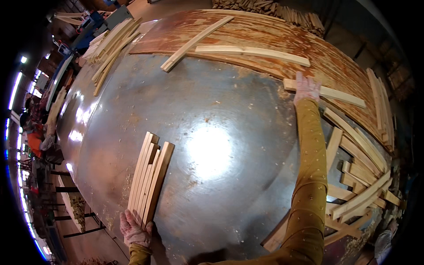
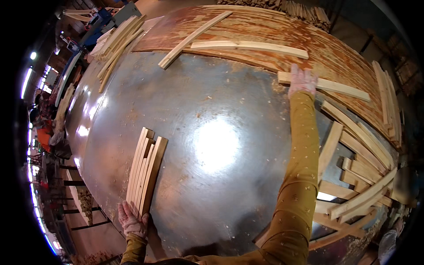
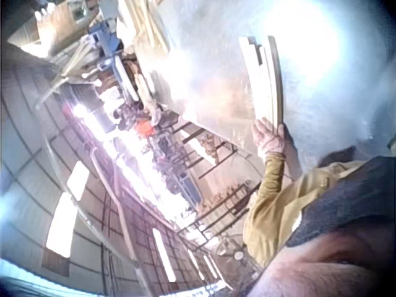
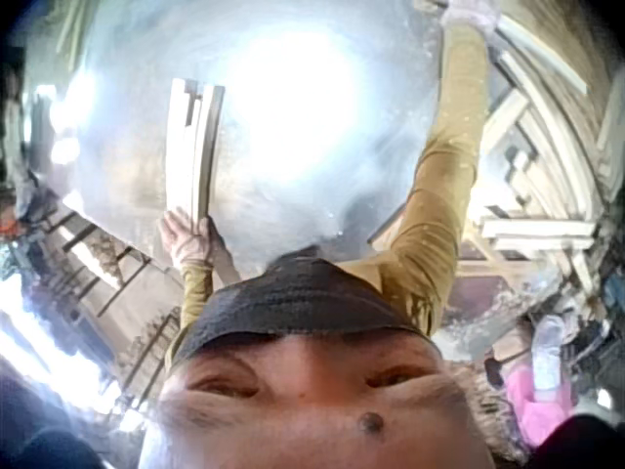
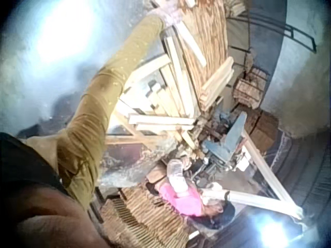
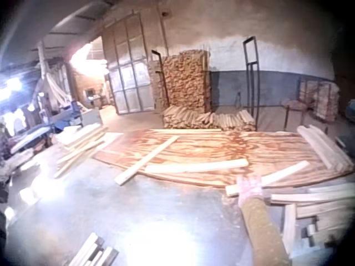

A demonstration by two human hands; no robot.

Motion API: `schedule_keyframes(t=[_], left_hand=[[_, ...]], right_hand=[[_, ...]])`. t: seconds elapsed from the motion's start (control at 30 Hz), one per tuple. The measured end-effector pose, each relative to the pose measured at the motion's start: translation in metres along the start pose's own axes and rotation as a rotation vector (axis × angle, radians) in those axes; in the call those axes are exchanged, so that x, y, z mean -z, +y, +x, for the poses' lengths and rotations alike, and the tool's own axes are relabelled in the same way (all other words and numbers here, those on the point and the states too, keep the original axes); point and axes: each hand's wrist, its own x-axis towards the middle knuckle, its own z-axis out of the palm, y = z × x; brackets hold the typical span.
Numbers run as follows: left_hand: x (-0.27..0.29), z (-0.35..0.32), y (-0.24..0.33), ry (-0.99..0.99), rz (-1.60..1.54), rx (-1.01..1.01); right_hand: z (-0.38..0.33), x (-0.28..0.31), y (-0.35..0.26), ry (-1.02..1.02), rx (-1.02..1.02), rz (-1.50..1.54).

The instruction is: The person sorts and organizes thin wooden planks on a metal workbench. They pick up planks from a pile, align them, and place them into neat stacks. The person occasionally moves stacks to different positions on the table to make space for new piles.

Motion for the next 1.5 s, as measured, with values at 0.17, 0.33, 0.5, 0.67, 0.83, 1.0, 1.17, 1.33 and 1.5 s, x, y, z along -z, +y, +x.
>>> schedule_keyframes(t=[0.17,0.33,0.5,0.67,0.83,1.0,1.17,1.33,1.5], left_hand=[[0.007,0.004,-0.002,-0.002,0.795,-0.210],[0.001,0.002,-0.004,0.041,0.774,-0.208],[0.006,0.008,0.010,-0.008,0.709,-0.206],[0.003,0.001,-0.019,0.169,0.303,-0.525],[-0.027,-0.020,0.124,-0.096,-0.064,-0.523],[-0.090,0.063,0.243,-0.072,0.253,-0.982],[-0.135,0.160,0.290,-0.041,0.791,-1.095],[-0.158,0.172,0.340,-0.580,1.010,-0.773],[-0.134,0.131,0.337,-1.315,-0.249,-0.309]], right_hand=[[-0.002,0.007,-0.007,0.072,0.020,0.307],[-0.061,0.071,-0.044,-0.177,0.186,1.907],[-0.140,0.192,-0.052,0.221,0.922,1.161],[-0.285,0.315,0.021,0.021,1.105,0.829],[-0.462,0.361,0.096,0.098,0.346,1.623],[-0.574,0.339,0.138,0.054,-0.230,1.833],[-0.628,0.353,0.125,0.201,-0.698,1.512],[-0.623,0.350,0.129,0.282,-0.330,0.693],[-0.582,0.311,0.109,0.470,-0.684,1.830]])
